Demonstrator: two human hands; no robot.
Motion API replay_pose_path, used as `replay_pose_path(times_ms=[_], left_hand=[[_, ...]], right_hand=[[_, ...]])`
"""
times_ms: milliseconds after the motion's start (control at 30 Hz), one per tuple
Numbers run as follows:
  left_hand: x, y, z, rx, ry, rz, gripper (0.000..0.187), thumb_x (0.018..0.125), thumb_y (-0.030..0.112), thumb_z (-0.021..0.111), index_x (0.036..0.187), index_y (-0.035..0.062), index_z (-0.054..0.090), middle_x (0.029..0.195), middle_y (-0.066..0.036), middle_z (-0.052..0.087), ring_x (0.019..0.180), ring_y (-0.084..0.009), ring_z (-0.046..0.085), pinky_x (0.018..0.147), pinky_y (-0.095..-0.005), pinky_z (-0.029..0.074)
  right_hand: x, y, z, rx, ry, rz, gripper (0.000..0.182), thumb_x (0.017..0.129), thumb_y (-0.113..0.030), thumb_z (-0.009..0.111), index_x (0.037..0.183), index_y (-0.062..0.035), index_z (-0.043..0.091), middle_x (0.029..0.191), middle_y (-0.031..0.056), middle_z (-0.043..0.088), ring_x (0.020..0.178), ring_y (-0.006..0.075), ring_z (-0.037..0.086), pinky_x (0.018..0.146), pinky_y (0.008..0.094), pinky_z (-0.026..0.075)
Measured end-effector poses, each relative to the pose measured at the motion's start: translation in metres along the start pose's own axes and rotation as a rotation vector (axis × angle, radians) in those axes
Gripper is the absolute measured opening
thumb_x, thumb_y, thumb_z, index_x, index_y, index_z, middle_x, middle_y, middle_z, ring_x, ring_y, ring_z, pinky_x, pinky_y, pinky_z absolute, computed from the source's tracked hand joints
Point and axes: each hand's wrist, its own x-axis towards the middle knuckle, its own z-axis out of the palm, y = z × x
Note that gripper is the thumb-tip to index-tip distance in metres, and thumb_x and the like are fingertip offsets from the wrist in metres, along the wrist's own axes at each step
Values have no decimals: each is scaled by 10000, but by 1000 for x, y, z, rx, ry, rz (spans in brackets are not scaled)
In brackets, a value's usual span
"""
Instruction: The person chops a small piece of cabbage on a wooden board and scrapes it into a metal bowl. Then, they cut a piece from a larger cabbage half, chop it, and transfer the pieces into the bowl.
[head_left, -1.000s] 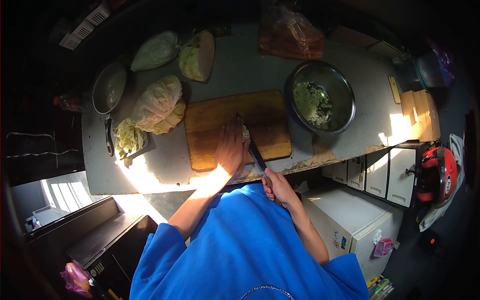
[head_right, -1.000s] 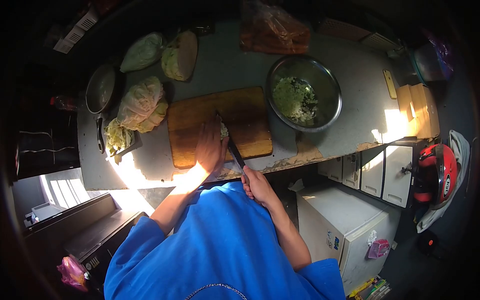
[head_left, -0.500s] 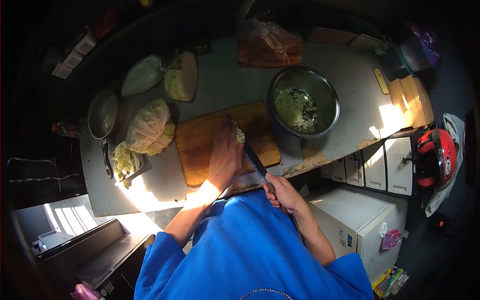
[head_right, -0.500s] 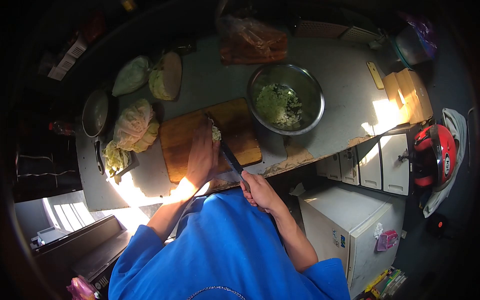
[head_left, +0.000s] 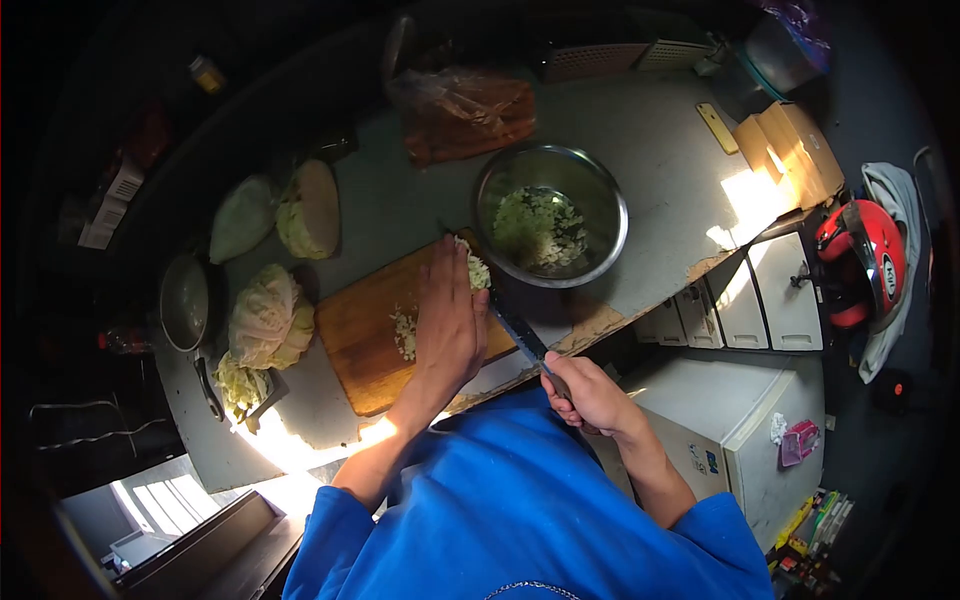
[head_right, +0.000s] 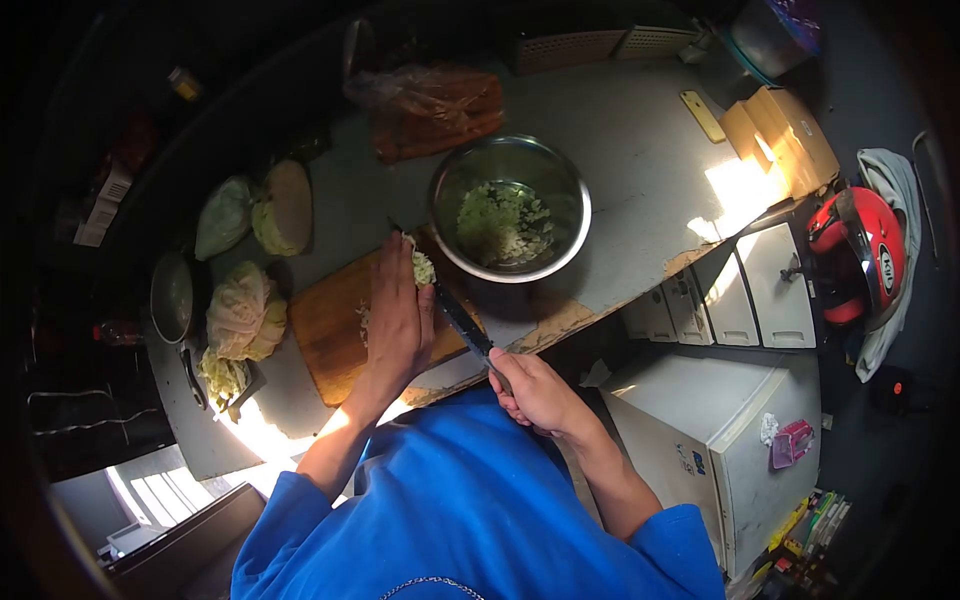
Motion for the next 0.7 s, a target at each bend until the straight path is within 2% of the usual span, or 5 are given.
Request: replay_pose_path(times_ms=[200,233,333,367,700], left_hand=[[57,28,26,-85,49,91,578,1056,170,459,1555,-53,270,1605,-296,295,1497,-450,293,1231,-585,214],[64,24,35,-69,-10,90,579,1051,163,466,1553,-51,272,1588,-302,318,1487,-441,314,1227,-596,217],[73,18,48,26,-94,122,551,1043,154,476,1529,-47,315,1551,-299,380,1468,-406,359,1222,-606,231],[73,17,47,81,-87,127,489,1026,144,507,1466,-43,407,1504,-265,445,1455,-378,390,1220,-596,249],[90,7,29,0,-237,-63,95,904,106,713,979,62,752,1123,-141,715,1139,-335,660,1213,-576,280]], right_hand=[[-17,-22,-34,-201,292,-144,525,1098,-462,410,797,-50,531,575,-19,480,494,62,438,466,257,366],[-8,-19,-43,-407,399,-203,533,1089,-444,437,813,-6,563,566,99,573,505,222,585,513,376,438],[-1,-27,-42,-834,762,-371,491,1081,-383,475,819,25,550,593,223,566,540,407,564,542,450,430],[-6,-38,-40,-796,758,-270,484,1070,-386,484,856,33,599,709,315,617,774,549,605,661,586,467],[6,-32,-54,-910,809,-266,485,1072,-387,479,874,37,603,721,312,631,779,533,631,673,589,475]])
